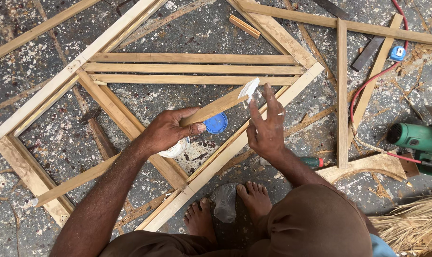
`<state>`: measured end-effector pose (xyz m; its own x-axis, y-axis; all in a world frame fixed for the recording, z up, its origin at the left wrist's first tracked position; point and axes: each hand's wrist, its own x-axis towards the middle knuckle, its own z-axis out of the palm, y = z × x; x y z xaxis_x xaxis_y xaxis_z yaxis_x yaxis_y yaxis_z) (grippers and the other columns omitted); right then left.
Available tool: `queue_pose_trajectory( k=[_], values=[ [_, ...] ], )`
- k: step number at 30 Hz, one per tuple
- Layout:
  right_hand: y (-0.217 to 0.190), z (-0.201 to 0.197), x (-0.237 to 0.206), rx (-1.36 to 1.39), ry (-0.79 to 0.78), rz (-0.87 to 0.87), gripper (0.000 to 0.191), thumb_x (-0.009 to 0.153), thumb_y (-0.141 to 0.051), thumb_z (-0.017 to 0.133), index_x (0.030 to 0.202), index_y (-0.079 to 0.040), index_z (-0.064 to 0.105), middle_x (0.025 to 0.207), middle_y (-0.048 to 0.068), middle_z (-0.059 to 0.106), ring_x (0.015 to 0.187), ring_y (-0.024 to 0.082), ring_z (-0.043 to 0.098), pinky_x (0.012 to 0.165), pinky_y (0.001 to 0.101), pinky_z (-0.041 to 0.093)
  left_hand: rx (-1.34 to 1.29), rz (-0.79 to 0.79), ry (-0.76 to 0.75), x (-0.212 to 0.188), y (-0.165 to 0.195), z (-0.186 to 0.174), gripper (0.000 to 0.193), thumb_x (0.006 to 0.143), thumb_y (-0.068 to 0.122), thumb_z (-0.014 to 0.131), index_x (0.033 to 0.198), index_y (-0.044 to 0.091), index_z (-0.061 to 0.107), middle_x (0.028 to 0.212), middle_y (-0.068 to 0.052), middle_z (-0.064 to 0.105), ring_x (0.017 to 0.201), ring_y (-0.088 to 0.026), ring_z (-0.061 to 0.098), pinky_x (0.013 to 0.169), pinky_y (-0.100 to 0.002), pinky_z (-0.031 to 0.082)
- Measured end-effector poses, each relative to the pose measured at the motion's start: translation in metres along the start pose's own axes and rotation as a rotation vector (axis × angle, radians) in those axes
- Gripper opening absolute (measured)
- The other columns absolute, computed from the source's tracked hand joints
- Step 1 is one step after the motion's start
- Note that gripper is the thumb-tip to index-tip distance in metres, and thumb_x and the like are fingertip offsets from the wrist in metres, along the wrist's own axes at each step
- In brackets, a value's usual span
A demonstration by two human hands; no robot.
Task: The person applies adhesive to wooden slats and positions them into a triangular frame, then uses a hammer to secure them into place.
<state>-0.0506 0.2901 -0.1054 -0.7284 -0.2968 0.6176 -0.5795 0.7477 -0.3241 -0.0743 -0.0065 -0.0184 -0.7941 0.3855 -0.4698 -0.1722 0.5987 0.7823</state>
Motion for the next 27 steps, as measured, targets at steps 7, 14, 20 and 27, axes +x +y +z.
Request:
queue_pose_trajectory(
  k=[7,14,20,27],
  values=[
    [0.0,-0.009,0.004,0.004,0.045,0.008,0.088,0.086,0.006,0.063,0.165,-0.013,0.03,0.168,0.033,0.014,0.151,0.042,0.038,0.12,0.0588,0.039,0.002,0.049,0.003,-0.001,0.0,0.002,0.069,0.086,0.046,0.069,0.145,0.012,0.056,0.124,-0.012,0.075,0.109,-0.018,0.073,0.097,-0.038,0.058],
    [0.003,-0.01,0.004,0.006,0.119,-0.013,0.069,0.09,0.011,0.061,0.154,-0.015,0.057,0.169,0.031,0.017,0.158,0.04,0.033,0.124,0.0536,0.036,0.007,0.039,0.022,-0.002,-0.003,0.0,0.071,0.086,0.047,0.069,0.146,0.011,0.054,0.126,-0.013,0.073,0.109,-0.019,0.074,0.097,-0.039,0.059],
    [0.033,-0.024,0.027,-0.223,0.126,-0.064,0.064,0.091,0.009,0.064,0.149,-0.019,0.065,0.166,0.034,0.02,0.155,0.039,0.028,0.123,0.0546,0.027,0.055,0.037,-0.002,-0.002,0.002,0.002,0.068,0.086,0.047,0.068,0.145,0.016,0.057,0.121,-0.012,0.076,0.103,-0.018,0.076,0.094,-0.039,0.06],
    [0.034,-0.033,0.034,-0.258,0.056,0.012,0.065,0.09,0.007,0.066,0.148,-0.02,0.063,0.166,0.031,0.025,0.154,0.037,0.029,0.121,0.0543,0.027,0.049,0.116,-0.018,-0.003,0.002,0.003,0.063,0.088,0.046,0.07,0.141,0.013,0.061,0.117,-0.011,0.078,0.102,-0.017,0.076,0.094,-0.037,0.059]
  ],
)
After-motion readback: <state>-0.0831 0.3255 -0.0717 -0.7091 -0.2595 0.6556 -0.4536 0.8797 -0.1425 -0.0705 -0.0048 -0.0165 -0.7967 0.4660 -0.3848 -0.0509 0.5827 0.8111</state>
